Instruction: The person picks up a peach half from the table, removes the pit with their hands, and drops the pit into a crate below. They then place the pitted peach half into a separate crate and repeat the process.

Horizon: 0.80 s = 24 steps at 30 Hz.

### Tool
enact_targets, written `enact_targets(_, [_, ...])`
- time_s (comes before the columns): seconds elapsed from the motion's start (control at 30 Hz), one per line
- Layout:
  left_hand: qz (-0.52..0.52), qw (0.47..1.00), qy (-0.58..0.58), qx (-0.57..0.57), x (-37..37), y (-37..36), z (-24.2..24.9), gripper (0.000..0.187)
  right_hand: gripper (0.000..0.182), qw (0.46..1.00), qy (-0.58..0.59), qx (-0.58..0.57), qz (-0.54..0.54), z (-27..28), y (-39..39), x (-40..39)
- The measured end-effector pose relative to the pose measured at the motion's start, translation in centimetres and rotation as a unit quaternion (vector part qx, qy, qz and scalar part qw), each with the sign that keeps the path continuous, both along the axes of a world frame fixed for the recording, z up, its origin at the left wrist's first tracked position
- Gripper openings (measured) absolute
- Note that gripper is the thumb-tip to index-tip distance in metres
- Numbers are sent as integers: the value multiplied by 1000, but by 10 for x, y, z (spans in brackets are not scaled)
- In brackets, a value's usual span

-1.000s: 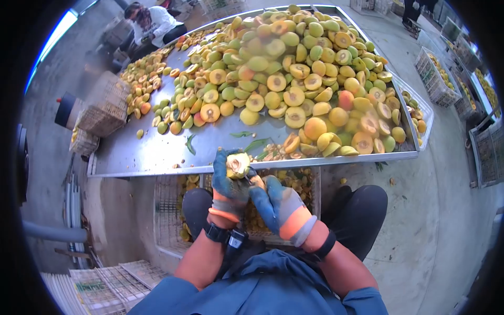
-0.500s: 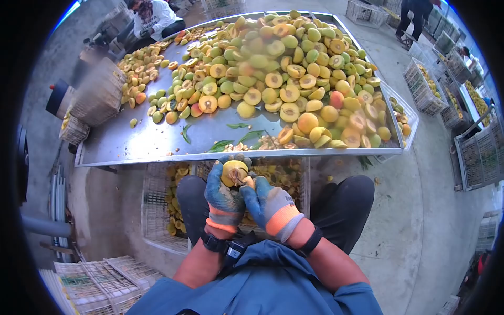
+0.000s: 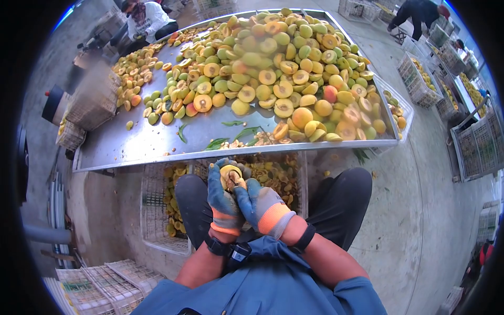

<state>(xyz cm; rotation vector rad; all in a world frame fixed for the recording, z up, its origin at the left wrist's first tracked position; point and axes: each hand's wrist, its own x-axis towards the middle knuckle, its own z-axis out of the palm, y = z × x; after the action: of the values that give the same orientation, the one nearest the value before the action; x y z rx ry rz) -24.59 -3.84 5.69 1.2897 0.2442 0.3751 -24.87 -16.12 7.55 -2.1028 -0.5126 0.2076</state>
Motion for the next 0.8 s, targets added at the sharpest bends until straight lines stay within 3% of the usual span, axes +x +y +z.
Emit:
enact_targets(0.07, [-4, 970, 33, -240, 1, -8, 18, 43, 20, 1000, 14, -4, 0, -7, 0, -1])
enact_targets(0.17, [-14, 976, 33, -213, 4, -6, 14, 44, 19, 996, -38, -74, 40, -11, -4, 3])
enact_targets(0.23, [-22, 979, 30, -202, 5, -4, 10, 44, 18, 967, -210, -78, 119, -4, -10, 8])
enact_targets(0.27, [-30, 981, 27, -191, 6, -2, 7, 44, 18, 968, -208, -78, 117, -1, -12, 10])
enact_targets(0.33, [-34, 979, 42, -196, 7, 1, -3, 44, 41, 972, -118, -107, 170, 2, -16, 14])
enact_targets(0.37, [-36, 978, 54, -200, 8, 1, -7, 45, 41, 973, -115, -106, 167, -3, -16, 15])
enact_targets(0.43, [-26, 984, 27, -176, 11, -2, -8, 45, 41, 982, -37, 83, 165, -5, -13, 22])
enact_targets(0.47, [-8, 988, 1, -152, 10, -4, -9, 46, 41, 983, -34, 82, 163, -4, -16, 21])
enact_targets(0.5, [-10, 988, 3, -153, 11, -4, -11, 46, 34, 961, 197, 162, 108, 20, -16, 21])
enact_targets(0.53, [-11, 991, -6, -137, 11, -3, -13, 46, 32, 878, 416, 233, 46, 33, -16, 21])
enact_targets(0.57, [-12, 993, -16, -120, 12, -2, -16, 46, 37, 871, 426, 241, 45, 30, -16, 20])
enact_targets(0.7, [16, 999, -11, -35, 10, -3, -21, 44, 40, 891, 411, 185, 54, 11, -17, 24])
enact_targets(0.73, [24, 1000, -11, -15, 8, -5, -18, 44, 35, 948, 257, 138, 129, 2, -19, 26])
enact_targets(0.77, [31, 999, -10, 5, 8, -7, -15, 43, 31, 972, 94, 86, 198, -4, -22, 28])
enact_targets(0.8, [28, 1000, -8, 4, 8, -7, -15, 43, 31, 972, 96, 86, 195, -6, -24, 30])
